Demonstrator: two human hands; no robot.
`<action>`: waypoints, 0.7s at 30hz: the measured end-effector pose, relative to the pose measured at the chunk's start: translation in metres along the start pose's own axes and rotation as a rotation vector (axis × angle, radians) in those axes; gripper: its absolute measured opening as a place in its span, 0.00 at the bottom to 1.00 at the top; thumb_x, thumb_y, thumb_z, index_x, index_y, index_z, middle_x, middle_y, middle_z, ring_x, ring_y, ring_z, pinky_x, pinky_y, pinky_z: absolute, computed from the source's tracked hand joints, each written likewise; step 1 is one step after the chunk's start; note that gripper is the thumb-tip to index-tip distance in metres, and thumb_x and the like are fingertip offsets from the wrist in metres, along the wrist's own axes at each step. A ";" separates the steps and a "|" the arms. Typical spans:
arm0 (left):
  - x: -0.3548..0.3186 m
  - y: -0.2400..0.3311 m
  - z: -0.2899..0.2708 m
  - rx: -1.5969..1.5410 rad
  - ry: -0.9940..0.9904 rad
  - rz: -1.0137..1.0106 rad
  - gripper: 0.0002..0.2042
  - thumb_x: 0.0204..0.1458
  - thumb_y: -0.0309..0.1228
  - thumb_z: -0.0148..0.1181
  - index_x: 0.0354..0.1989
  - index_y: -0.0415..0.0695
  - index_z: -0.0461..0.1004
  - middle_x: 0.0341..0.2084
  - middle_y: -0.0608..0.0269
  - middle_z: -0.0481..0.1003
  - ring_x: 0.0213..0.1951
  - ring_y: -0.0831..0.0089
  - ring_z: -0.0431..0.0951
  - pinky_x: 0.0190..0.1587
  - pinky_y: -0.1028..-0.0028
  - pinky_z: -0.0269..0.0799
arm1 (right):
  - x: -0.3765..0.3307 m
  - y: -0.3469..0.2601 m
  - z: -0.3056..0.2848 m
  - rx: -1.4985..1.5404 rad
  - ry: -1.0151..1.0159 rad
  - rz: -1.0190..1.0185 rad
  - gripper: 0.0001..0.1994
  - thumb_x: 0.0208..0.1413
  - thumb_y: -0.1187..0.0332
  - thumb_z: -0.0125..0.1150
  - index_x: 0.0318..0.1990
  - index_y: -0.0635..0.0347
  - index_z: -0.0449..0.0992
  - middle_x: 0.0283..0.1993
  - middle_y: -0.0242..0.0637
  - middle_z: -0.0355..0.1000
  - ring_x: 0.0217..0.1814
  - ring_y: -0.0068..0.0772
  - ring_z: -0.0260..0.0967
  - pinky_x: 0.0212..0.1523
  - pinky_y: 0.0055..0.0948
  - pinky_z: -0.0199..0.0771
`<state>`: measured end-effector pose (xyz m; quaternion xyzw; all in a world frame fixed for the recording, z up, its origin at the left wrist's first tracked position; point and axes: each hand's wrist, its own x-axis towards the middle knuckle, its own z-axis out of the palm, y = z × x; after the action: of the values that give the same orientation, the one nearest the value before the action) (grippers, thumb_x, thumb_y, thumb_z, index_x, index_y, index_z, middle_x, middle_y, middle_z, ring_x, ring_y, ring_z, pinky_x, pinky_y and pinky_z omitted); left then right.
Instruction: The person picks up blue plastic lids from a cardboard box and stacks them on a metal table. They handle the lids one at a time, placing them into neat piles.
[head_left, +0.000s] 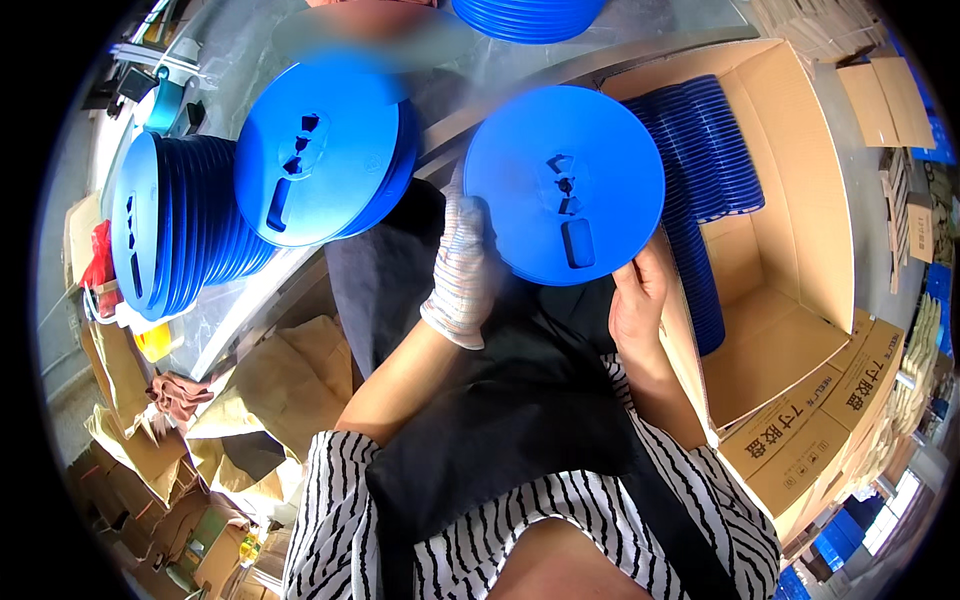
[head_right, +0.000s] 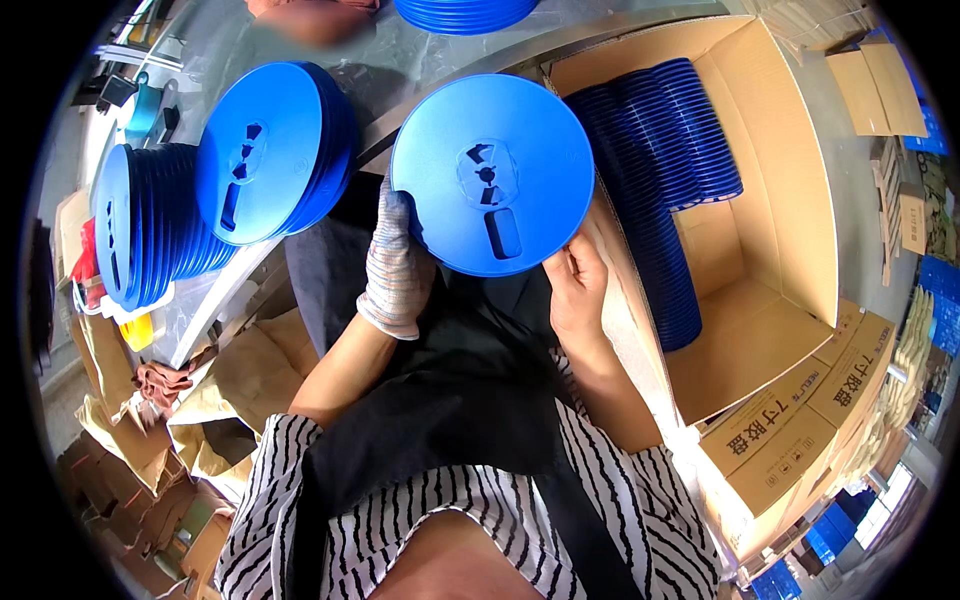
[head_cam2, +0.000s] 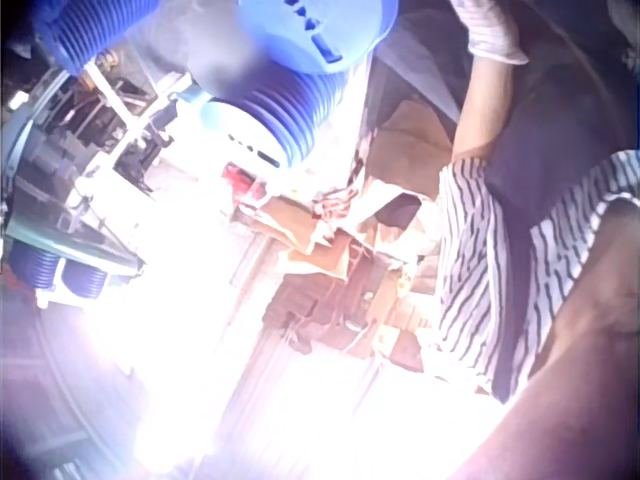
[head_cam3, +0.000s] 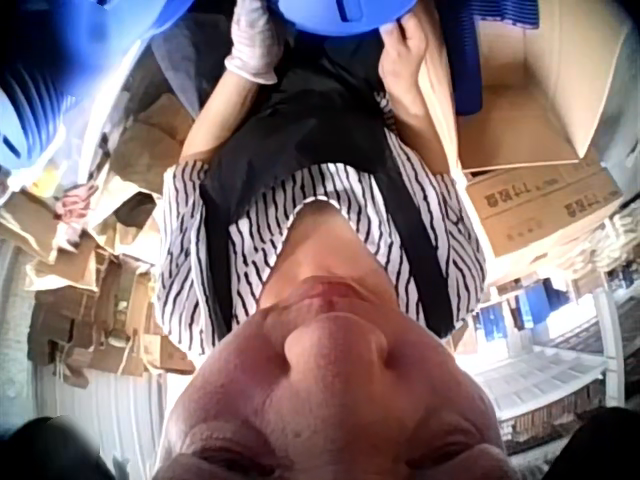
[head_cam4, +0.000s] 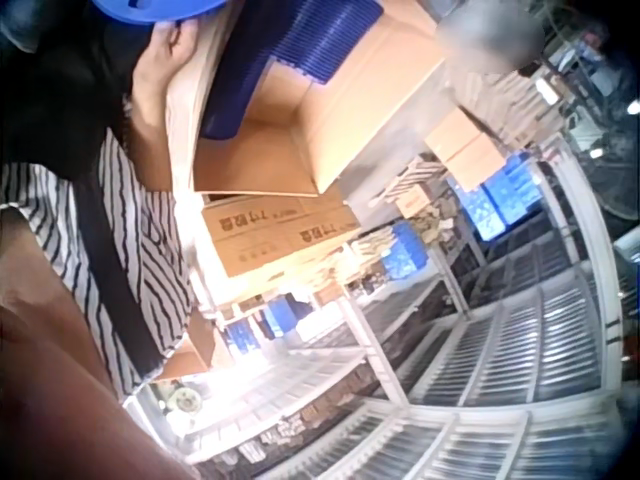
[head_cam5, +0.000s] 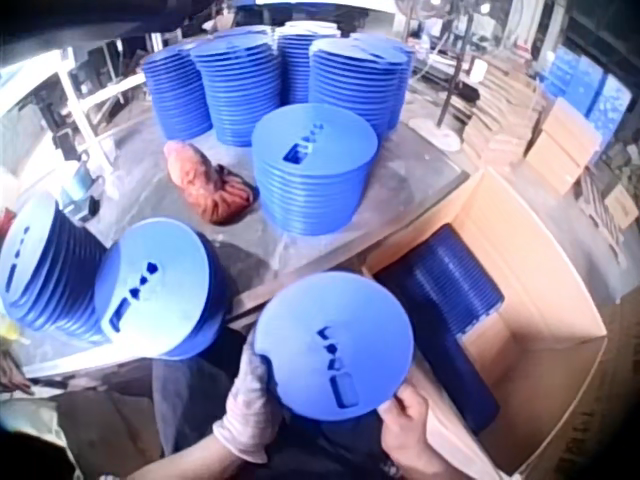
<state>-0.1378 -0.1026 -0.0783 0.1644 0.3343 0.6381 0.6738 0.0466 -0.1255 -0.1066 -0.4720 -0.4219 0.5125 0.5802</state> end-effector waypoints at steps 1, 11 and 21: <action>0.000 0.000 0.000 -0.016 -0.005 0.004 0.37 0.56 0.52 0.57 0.69 0.47 0.51 0.66 0.60 0.56 0.66 0.63 0.56 0.67 0.61 0.51 | 0.000 -0.001 -0.004 -0.012 -0.040 -0.005 0.12 0.60 0.72 0.60 0.48 0.69 0.74 0.46 0.29 0.70 0.45 0.17 0.65 0.49 0.18 0.63; 0.002 0.005 -0.001 0.001 -0.031 0.051 0.32 0.60 0.51 0.51 0.68 0.48 0.53 0.62 0.61 0.62 0.62 0.67 0.61 0.64 0.65 0.56 | 0.004 -0.014 0.004 0.014 -0.081 -0.044 0.14 0.57 0.75 0.62 0.49 0.69 0.72 0.49 0.29 0.68 0.46 0.17 0.65 0.51 0.19 0.64; -0.009 0.016 0.009 0.071 0.016 0.090 0.33 0.58 0.54 0.52 0.66 0.48 0.55 0.61 0.62 0.63 0.61 0.68 0.64 0.63 0.64 0.58 | 0.011 -0.036 0.012 0.072 -0.076 -0.076 0.21 0.57 0.73 0.61 0.58 0.68 0.68 0.58 0.38 0.68 0.59 0.27 0.65 0.62 0.28 0.61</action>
<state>-0.1433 -0.1075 -0.0590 0.1979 0.3541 0.6568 0.6356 0.0429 -0.1144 -0.0684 -0.4148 -0.4426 0.5222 0.5994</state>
